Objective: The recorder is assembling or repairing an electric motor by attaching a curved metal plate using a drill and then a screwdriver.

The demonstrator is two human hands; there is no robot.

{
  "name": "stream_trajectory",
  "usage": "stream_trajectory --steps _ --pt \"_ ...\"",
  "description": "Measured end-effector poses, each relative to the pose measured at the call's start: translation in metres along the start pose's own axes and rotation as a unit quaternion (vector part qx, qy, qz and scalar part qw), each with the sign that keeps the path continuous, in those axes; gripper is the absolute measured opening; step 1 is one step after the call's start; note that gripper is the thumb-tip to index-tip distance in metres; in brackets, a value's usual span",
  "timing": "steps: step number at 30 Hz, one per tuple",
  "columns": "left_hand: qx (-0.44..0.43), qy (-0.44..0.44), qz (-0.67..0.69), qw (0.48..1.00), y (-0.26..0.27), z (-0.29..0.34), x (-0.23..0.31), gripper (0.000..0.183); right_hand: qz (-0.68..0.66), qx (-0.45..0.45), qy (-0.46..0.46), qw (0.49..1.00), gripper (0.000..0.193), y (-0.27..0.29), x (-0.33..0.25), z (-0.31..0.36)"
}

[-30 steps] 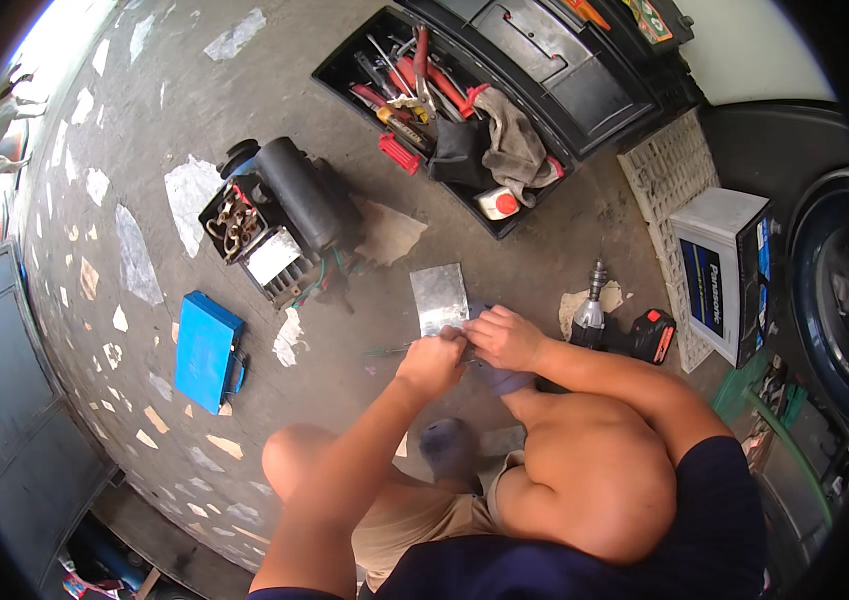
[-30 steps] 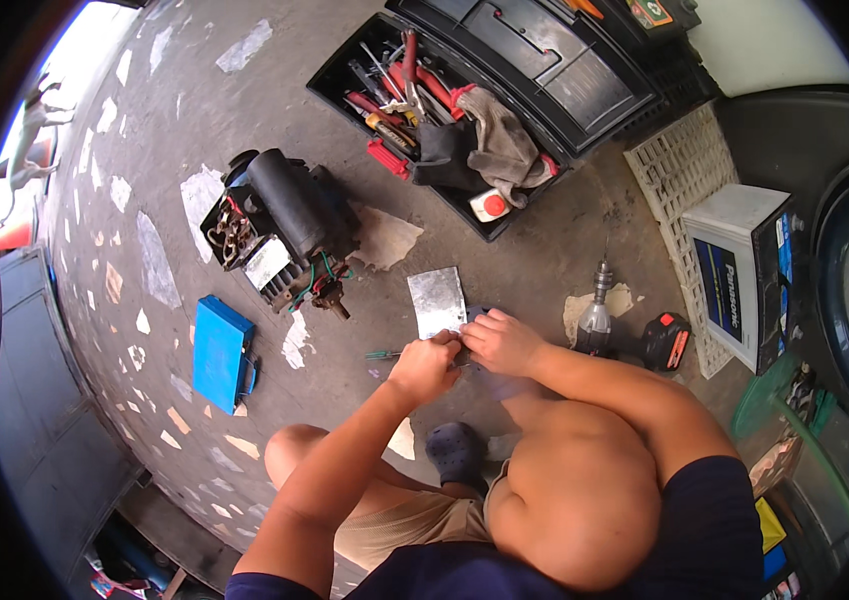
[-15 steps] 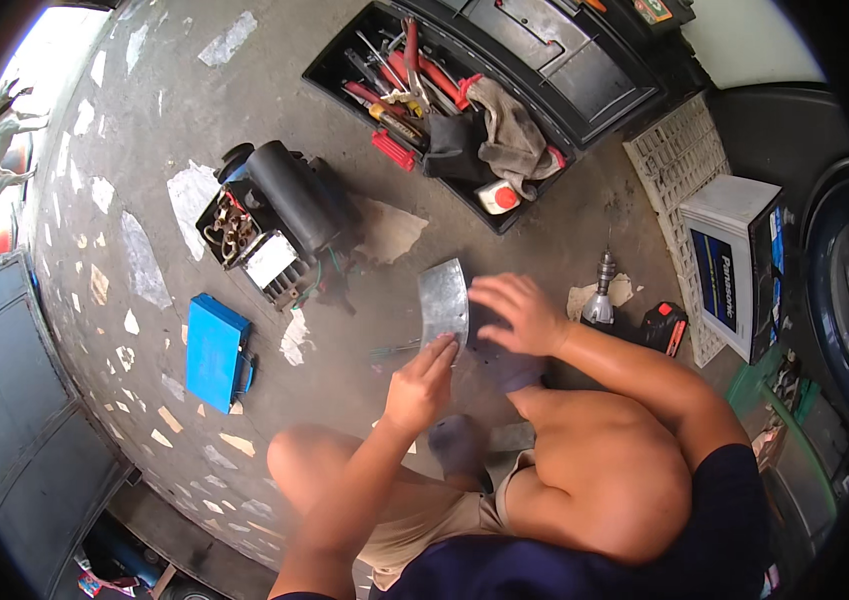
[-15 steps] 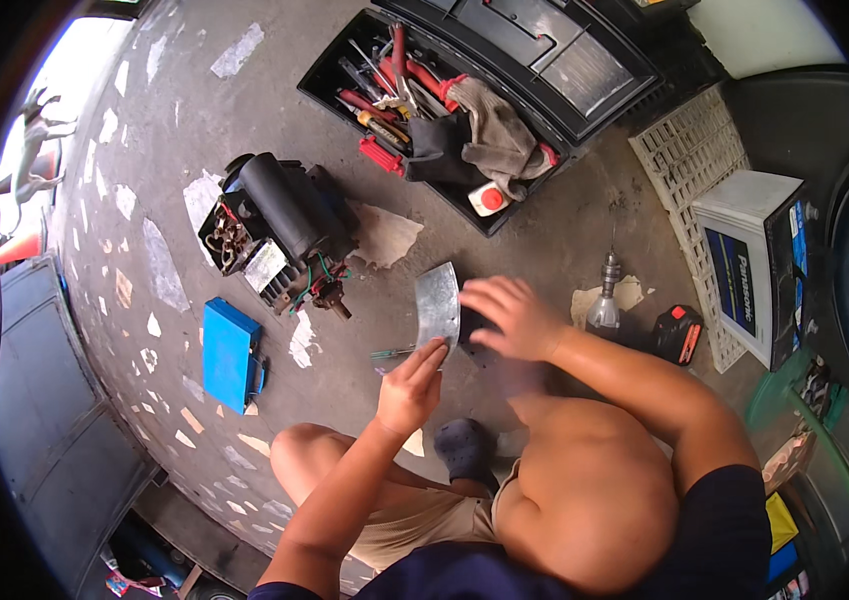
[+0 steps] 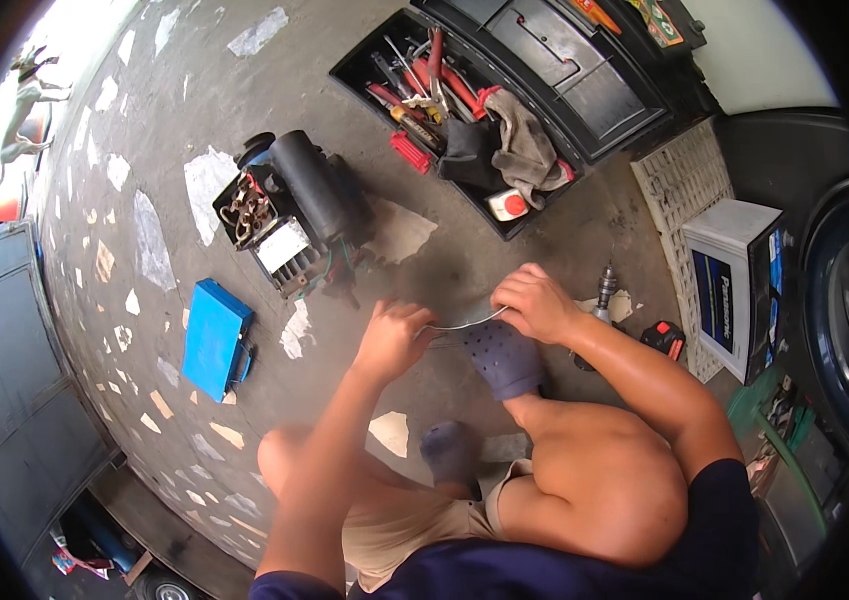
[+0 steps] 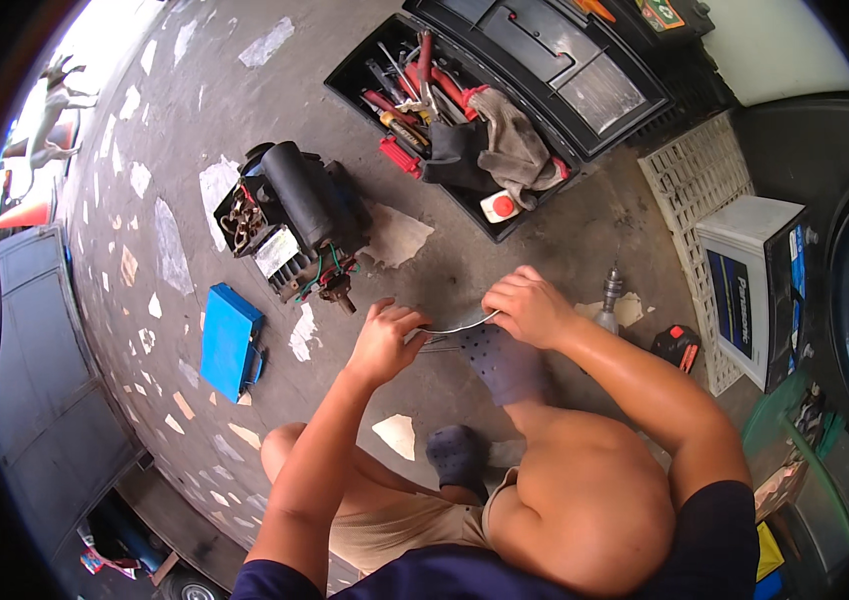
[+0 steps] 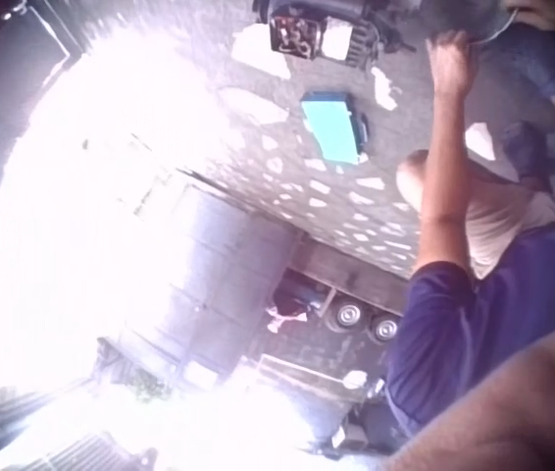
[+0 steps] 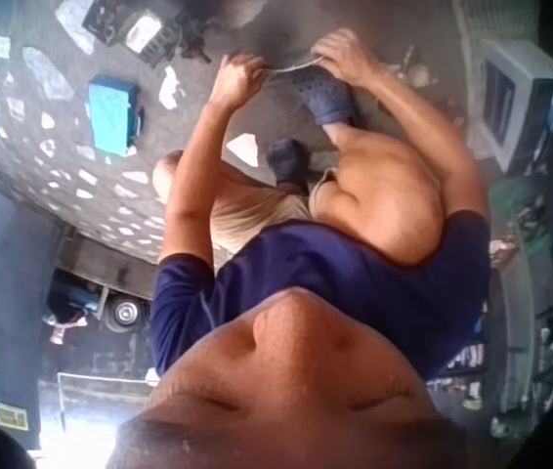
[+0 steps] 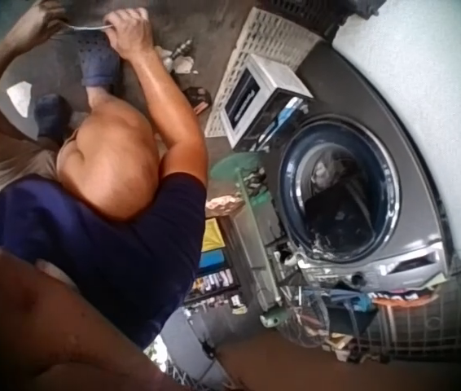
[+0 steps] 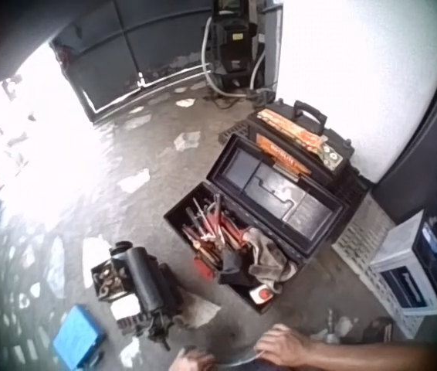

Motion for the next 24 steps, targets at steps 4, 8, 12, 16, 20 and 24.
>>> stream_trajectory --steps 4,8,12,16,20,24 --pt "-0.023 -0.067 -0.042 0.997 -0.005 -0.008 0.021 0.016 -0.141 -0.04 -0.075 0.986 0.02 -0.012 0.022 -0.004" --pt "0.026 -0.076 -0.035 0.996 0.009 -0.007 0.025 0.019 -0.202 -0.039 -0.057 0.977 0.019 0.003 0.004 -0.013" --pt "0.202 -0.057 0.01 0.978 0.047 0.007 0.04 0.029 -0.228 -0.008 -0.022 0.973 0.019 0.033 -0.033 -0.016" --pt "0.327 0.173 0.145 0.917 0.035 0.035 0.008 0.048 -0.23 0.028 0.012 0.973 0.017 0.031 -0.05 -0.007" --pt "0.222 0.424 0.691 0.541 -0.079 0.066 -0.016 0.068 -0.122 0.036 0.063 0.99 0.017 0.014 -0.065 0.004" --pt "0.192 0.248 0.383 0.869 -0.032 0.067 -0.002 0.07 -0.204 0.061 0.027 0.977 0.018 0.015 -0.071 -0.005"
Point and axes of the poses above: each hand's wrist, its own z-axis away from the middle knuckle, its own y-axis out of the back of the hand, x = y × z, the point moved 10 cm from there along -z, towards the middle knuckle, and after that the axes turned 2 degrees about -y, right-handed, at the moved point
